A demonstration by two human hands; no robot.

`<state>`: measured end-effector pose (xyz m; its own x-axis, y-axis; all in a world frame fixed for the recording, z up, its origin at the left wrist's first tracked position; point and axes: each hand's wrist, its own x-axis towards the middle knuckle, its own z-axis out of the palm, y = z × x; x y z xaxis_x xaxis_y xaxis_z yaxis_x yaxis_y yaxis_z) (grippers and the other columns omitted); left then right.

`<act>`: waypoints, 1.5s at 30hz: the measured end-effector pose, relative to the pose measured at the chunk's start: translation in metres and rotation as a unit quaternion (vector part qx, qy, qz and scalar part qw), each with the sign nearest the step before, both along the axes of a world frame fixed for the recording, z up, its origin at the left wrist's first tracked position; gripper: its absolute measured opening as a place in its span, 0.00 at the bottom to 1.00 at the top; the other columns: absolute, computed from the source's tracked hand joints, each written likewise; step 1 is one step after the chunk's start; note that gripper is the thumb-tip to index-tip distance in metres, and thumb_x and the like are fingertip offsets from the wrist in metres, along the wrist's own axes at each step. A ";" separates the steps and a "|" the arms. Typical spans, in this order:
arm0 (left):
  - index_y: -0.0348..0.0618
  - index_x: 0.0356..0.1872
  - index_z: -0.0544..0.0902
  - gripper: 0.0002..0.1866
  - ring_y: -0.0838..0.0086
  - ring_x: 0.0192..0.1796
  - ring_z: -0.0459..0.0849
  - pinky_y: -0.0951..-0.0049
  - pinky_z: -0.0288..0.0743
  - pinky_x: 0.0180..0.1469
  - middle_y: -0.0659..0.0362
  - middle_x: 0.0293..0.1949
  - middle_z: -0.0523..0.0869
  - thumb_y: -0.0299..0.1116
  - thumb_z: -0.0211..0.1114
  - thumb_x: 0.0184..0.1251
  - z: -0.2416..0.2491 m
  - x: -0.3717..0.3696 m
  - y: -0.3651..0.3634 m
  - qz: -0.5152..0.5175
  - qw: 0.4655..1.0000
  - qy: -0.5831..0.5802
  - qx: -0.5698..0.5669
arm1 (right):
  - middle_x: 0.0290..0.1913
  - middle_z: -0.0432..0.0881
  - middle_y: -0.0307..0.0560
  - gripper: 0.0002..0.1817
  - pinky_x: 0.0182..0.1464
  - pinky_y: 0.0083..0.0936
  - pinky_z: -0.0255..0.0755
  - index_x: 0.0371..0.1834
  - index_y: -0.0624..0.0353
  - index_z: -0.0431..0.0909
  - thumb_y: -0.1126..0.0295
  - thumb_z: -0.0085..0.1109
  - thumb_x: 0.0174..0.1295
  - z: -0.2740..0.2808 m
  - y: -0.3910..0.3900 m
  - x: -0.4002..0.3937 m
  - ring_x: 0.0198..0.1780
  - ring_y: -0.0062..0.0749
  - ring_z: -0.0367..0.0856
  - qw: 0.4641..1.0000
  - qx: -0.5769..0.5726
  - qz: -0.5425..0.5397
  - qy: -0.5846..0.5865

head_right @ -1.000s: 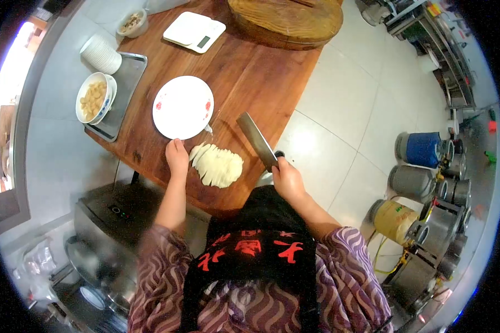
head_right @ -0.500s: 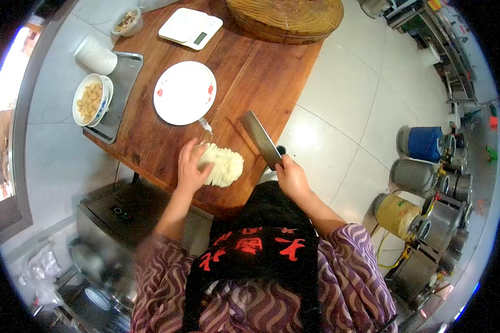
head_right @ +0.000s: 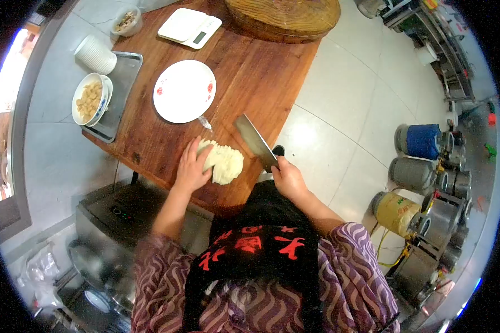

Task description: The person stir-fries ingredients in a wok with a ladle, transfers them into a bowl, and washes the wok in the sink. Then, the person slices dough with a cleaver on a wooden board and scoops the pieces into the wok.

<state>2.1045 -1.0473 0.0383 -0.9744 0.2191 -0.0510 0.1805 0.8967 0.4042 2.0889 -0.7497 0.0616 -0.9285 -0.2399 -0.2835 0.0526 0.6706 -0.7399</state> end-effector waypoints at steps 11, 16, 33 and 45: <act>0.53 0.60 0.70 0.30 0.49 0.67 0.59 0.48 0.52 0.67 0.48 0.62 0.65 0.39 0.67 0.54 -0.007 -0.021 -0.003 -0.024 0.995 0.085 -0.041 | 0.33 0.77 0.66 0.09 0.37 0.45 0.70 0.38 0.65 0.67 0.72 0.52 0.60 -0.003 0.000 0.002 0.37 0.62 0.76 0.999 0.026 0.018 -0.002; 0.48 0.60 0.70 0.28 0.50 0.66 0.60 0.46 0.52 0.66 0.47 0.60 0.68 0.42 0.64 0.58 -0.012 -0.038 -0.019 0.152 0.971 0.098 -0.154 | 0.33 0.77 0.65 0.08 0.37 0.46 0.69 0.37 0.65 0.67 0.72 0.51 0.60 0.003 0.000 -0.006 0.36 0.62 0.75 0.998 0.047 0.032 0.004; 0.36 0.44 0.76 0.16 0.50 0.51 0.72 0.59 0.68 0.53 0.46 0.47 0.73 0.29 0.65 0.53 -0.014 0.027 0.080 0.203 0.958 0.094 0.178 | 0.33 0.76 0.56 0.10 0.29 0.37 0.75 0.38 0.62 0.66 0.77 0.49 0.51 0.031 -0.015 -0.008 0.30 0.47 0.80 0.919 0.240 0.296 0.102; 0.35 0.39 0.76 0.15 0.49 0.50 0.71 0.58 0.68 0.51 0.45 0.44 0.72 0.28 0.66 0.50 -0.018 0.031 0.082 0.213 0.950 0.104 0.201 | 0.35 0.77 0.55 0.10 0.31 0.36 0.76 0.38 0.62 0.66 0.77 0.50 0.51 0.025 -0.014 -0.003 0.33 0.46 0.81 0.919 0.227 0.306 0.101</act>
